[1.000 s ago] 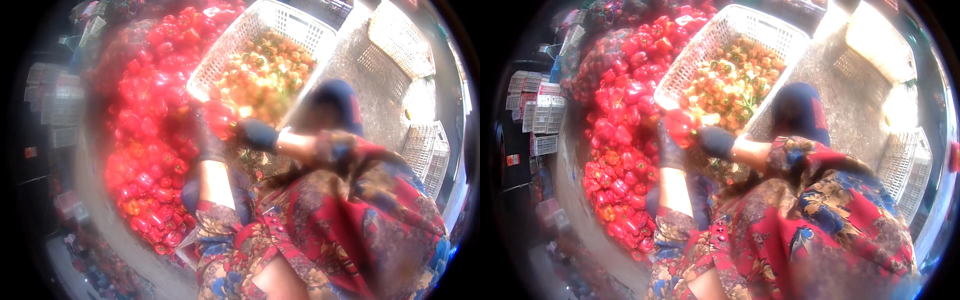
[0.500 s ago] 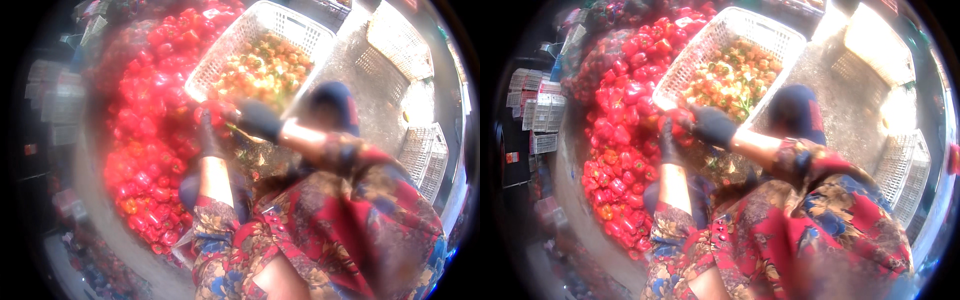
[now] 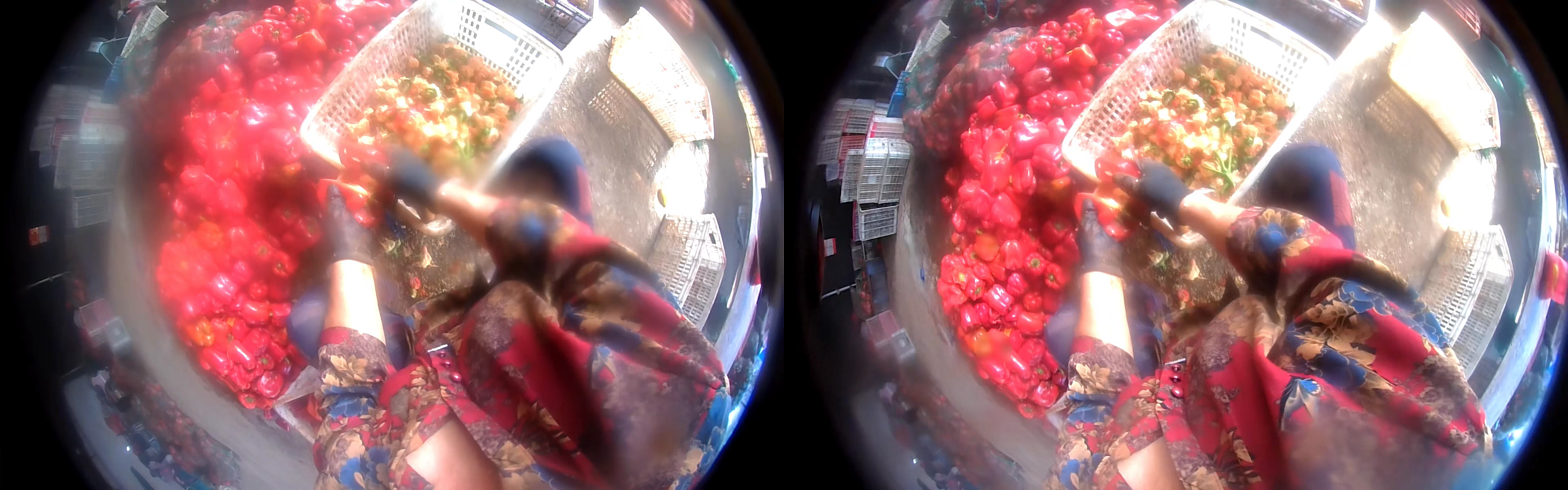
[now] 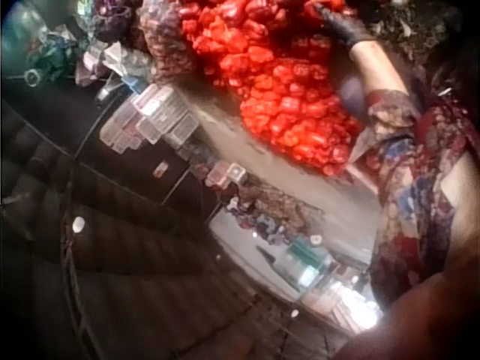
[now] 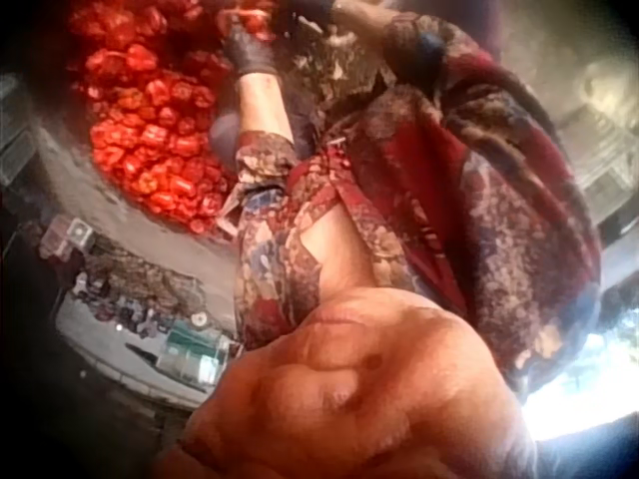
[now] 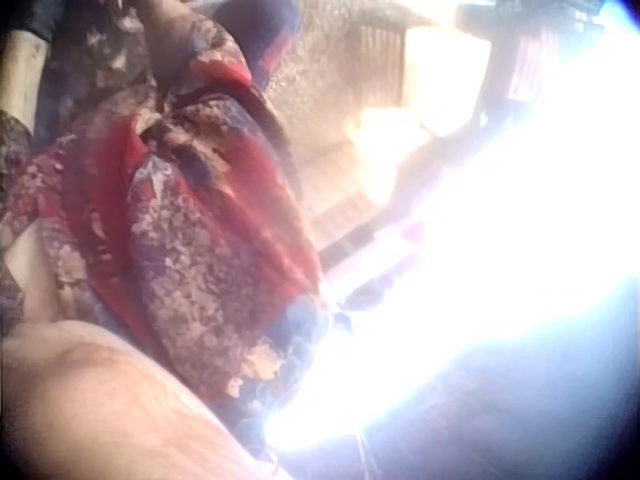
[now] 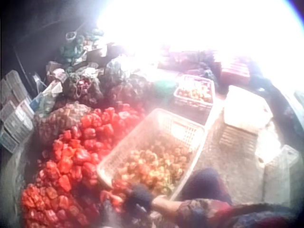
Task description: The person picks red peppers from a large pile and places them into a plastic crate by hand.
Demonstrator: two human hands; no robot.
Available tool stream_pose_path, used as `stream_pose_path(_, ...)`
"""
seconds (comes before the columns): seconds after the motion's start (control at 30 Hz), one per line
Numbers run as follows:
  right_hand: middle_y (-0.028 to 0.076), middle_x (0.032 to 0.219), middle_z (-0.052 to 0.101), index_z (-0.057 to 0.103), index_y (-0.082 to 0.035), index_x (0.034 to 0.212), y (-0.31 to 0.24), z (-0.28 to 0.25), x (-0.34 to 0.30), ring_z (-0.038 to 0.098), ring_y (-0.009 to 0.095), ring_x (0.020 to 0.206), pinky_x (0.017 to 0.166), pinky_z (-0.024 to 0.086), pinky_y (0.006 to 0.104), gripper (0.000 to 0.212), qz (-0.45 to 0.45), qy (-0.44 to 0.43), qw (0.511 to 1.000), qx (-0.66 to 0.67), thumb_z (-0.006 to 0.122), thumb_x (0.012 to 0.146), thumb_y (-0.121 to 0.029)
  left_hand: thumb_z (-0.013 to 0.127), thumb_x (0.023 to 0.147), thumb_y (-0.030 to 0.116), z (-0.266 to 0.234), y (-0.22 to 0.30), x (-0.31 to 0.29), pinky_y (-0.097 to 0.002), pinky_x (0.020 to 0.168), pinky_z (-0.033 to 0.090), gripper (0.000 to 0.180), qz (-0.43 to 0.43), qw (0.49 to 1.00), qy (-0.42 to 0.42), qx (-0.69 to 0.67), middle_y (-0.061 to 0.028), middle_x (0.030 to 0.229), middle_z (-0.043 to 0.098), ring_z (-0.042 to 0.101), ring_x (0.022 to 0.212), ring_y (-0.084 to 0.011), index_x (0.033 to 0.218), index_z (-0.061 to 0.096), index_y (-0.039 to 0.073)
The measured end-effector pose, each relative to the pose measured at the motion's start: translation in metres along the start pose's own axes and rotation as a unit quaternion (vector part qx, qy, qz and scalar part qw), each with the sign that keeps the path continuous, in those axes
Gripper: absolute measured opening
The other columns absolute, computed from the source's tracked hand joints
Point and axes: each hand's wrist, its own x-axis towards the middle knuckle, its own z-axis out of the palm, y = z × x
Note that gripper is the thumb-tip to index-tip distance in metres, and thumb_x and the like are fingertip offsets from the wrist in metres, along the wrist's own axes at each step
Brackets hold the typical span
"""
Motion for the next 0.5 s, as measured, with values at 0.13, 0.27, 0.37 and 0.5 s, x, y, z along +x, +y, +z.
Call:
stream_pose_path(0.13,0.022,0.114,0.063,0.058,-0.004,0.126,-0.024,-0.010,-0.008,0.061,0.034,0.106,0.093,0.045,0.0402,0.055,0.143,-0.044,0.973,0.175,0.059,0.090,-0.045,0.050,0.096,0.050,-0.048,-0.003,0.017,-0.0442,0.096,0.047,0.058,-0.045,0.992,-0.106,-0.055,-0.0148,0.128,0.052,0.054,0.114,-0.0305,0.134,0.045,0.007)
stream_pose_path(0.27,0.021,0.125,0.060,0.043,-0.003,0.141,-0.035,-0.020,-0.015,0.057,0.032,0.117,0.099,0.043,0.0388,0.066,0.175,-0.008,0.969,0.176,0.055,0.093,-0.047,0.055,0.092,0.051,-0.045,-0.003,0.023,-0.0459,0.100,0.045,0.064,-0.108,0.986,-0.067,-0.108,-0.0158,0.135,0.049,0.050,0.120,-0.0329,0.136,0.043,0.005)
stream_pose_path(0.37,0.022,0.119,0.062,0.043,0.001,0.138,-0.067,-0.047,-0.036,0.059,0.033,0.112,0.097,0.044,0.0405,0.068,0.096,0.109,0.987,0.072,0.056,0.093,-0.047,0.049,0.093,0.055,-0.034,-0.003,0.017,-0.0440,0.105,0.037,0.062,-0.107,0.985,-0.068,-0.116,-0.0122,0.134,0.049,0.046,0.121,-0.0297,0.134,0.046,0.009)
stream_pose_path(0.5,0.017,0.109,0.064,0.047,-0.008,0.138,-0.057,-0.038,-0.054,0.064,0.033,0.096,0.084,0.049,0.0446,0.064,-0.002,0.038,0.992,-0.117,0.061,0.090,-0.048,0.054,0.092,0.052,-0.062,-0.004,0.036,-0.0494,0.101,0.044,0.067,-0.080,0.987,-0.121,-0.072,-0.0158,0.135,0.050,0.050,0.121,-0.0349,0.137,0.043,0.004)
